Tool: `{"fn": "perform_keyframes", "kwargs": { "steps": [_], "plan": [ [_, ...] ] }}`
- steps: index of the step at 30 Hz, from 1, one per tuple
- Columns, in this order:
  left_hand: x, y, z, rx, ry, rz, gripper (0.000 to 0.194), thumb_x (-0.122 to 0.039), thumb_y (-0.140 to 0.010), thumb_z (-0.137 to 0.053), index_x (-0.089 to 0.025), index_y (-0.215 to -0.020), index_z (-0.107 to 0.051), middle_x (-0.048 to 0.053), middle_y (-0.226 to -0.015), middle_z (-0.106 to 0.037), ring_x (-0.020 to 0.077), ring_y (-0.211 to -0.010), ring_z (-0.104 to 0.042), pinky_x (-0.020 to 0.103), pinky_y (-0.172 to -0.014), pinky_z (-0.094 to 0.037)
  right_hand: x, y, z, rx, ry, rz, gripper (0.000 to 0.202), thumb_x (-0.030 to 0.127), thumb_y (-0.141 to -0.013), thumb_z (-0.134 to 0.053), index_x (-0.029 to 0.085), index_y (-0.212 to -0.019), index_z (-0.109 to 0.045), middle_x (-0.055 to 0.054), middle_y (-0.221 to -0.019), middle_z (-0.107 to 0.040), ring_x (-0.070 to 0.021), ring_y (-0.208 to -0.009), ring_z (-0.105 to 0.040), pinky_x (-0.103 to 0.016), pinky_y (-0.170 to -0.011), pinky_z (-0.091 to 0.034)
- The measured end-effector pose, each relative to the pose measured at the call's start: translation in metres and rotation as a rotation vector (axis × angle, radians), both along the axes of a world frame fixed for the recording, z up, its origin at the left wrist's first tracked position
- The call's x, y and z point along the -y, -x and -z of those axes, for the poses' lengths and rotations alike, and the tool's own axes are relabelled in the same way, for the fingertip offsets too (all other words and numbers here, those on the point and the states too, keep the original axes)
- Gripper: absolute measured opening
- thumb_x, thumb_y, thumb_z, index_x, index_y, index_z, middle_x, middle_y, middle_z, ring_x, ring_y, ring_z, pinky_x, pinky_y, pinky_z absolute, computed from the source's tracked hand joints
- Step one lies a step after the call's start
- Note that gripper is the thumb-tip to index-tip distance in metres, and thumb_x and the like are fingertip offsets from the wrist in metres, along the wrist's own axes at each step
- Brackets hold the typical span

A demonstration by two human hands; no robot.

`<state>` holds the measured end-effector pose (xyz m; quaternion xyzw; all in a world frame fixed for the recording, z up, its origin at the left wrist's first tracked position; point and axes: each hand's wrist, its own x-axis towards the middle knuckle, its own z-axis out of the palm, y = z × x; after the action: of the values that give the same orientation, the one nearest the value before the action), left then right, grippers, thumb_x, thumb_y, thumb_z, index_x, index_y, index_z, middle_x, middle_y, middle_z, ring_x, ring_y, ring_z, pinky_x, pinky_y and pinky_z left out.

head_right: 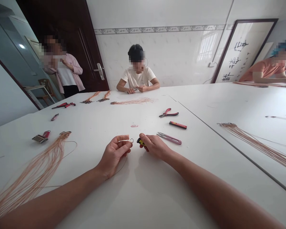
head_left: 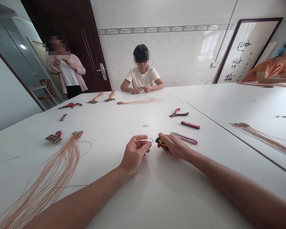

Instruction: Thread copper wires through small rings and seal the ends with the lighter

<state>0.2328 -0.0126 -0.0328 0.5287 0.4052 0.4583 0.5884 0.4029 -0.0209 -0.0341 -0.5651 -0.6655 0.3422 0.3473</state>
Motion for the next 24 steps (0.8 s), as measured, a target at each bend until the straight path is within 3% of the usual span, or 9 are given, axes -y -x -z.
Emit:
{"fn": "perform_keyframes", "kwargs": {
  "steps": [7, 18, 24],
  "plan": [
    [0.0004, -0.0011, -0.0011, 0.009, 0.011, -0.009, 0.03, -0.03, -0.063, -0.065, -0.02, -0.09, -0.057, 0.001, -0.07, -0.059, 0.0107, -0.063, -0.051, 0.026, -0.063, -0.04, -0.001, 0.0009, 0.0054, -0.008, -0.057, -0.036, 0.05, 0.057, -0.083, -0.021, 0.017, -0.067, -0.048, 0.003, -0.055, -0.039, -0.0084, -0.05, -0.035, -0.023, -0.05, -0.03],
    [0.0, -0.0004, -0.0005, 0.003, 0.012, 0.011, 0.03, -0.03, -0.063, -0.065, -0.02, -0.09, -0.056, 0.0, -0.07, -0.058, 0.0107, -0.064, -0.051, 0.026, -0.064, -0.039, 0.0007, 0.0014, 0.0045, 0.002, -0.049, -0.043, 0.049, 0.056, -0.083, -0.022, 0.018, -0.068, -0.049, 0.003, -0.057, -0.04, -0.0083, -0.05, -0.035, -0.022, -0.048, -0.029],
    [0.0007, -0.0006, -0.002, 0.006, 0.014, 0.008, 0.029, -0.03, -0.062, -0.066, -0.02, -0.088, -0.057, -0.001, -0.068, -0.056, 0.0104, -0.064, -0.051, 0.026, -0.065, -0.039, -0.0005, 0.0044, 0.0044, 0.099, -0.214, -0.024, 0.038, 0.049, -0.083, -0.03, 0.019, -0.073, -0.05, -0.001, -0.072, -0.049, -0.0117, -0.065, -0.045, -0.025, -0.06, -0.036]
  ]
}}
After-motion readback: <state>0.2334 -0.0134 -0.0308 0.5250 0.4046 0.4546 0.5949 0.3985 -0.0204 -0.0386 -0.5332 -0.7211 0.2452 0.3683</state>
